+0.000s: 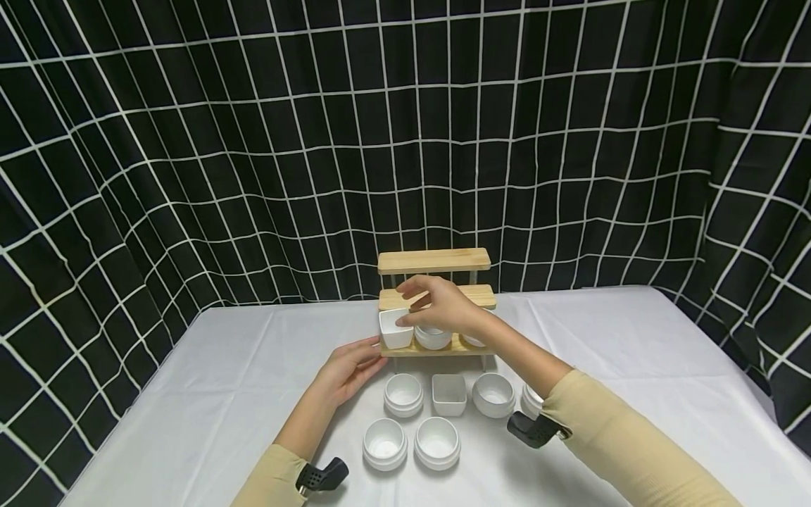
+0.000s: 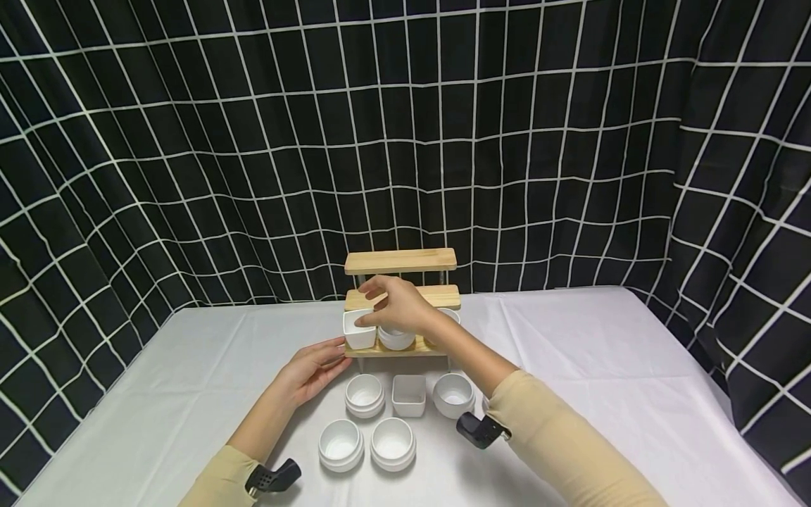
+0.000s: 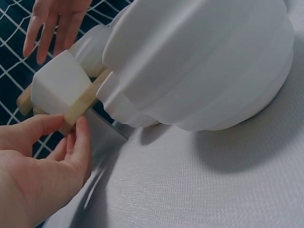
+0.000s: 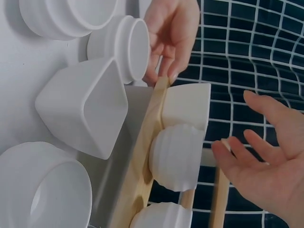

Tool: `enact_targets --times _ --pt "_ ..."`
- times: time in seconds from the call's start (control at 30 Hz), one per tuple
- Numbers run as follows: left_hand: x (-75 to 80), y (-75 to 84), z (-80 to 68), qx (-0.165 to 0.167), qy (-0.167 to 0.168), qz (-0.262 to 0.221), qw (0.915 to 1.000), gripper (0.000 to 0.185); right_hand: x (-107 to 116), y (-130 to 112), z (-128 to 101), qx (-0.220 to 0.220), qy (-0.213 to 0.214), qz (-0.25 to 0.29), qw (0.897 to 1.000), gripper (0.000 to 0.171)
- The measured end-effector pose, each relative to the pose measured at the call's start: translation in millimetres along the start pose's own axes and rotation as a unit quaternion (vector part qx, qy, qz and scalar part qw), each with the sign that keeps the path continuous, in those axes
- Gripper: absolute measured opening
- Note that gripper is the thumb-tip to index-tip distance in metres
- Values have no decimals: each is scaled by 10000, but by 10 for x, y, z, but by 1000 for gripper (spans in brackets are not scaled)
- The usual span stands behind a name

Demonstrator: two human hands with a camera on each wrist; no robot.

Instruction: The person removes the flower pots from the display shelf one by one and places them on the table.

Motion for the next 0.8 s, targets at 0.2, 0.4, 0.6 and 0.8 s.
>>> enact_targets --times 0.2,0.4,0.6,0.8 --pt "0 2 -2 9 24 -6 10000 44 -32 42 34 -233 -192 43 9995 61" --pt "1 0 7 -10 53 -17 10000 43 -69 73 67 -258 -256 51 9993 63" --pt "-14 7 -1 -20 36 -30 10000 45 -107 95 91 -382 -300 99 9988 65" --pt "-25 14 -23 -40 -29 -48 10000 47 -151 107 114 -465 -309 64 9984 65"
Point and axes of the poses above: each hand's wrist, its own z-axis towards the middle knuckle, its own x-axis out of the back of the hand, y = z × x, the point moved 2 cm from there along z, towards the middle knuckle, and after that the axes turned 13 degrees about -z, right-handed, at the moved point
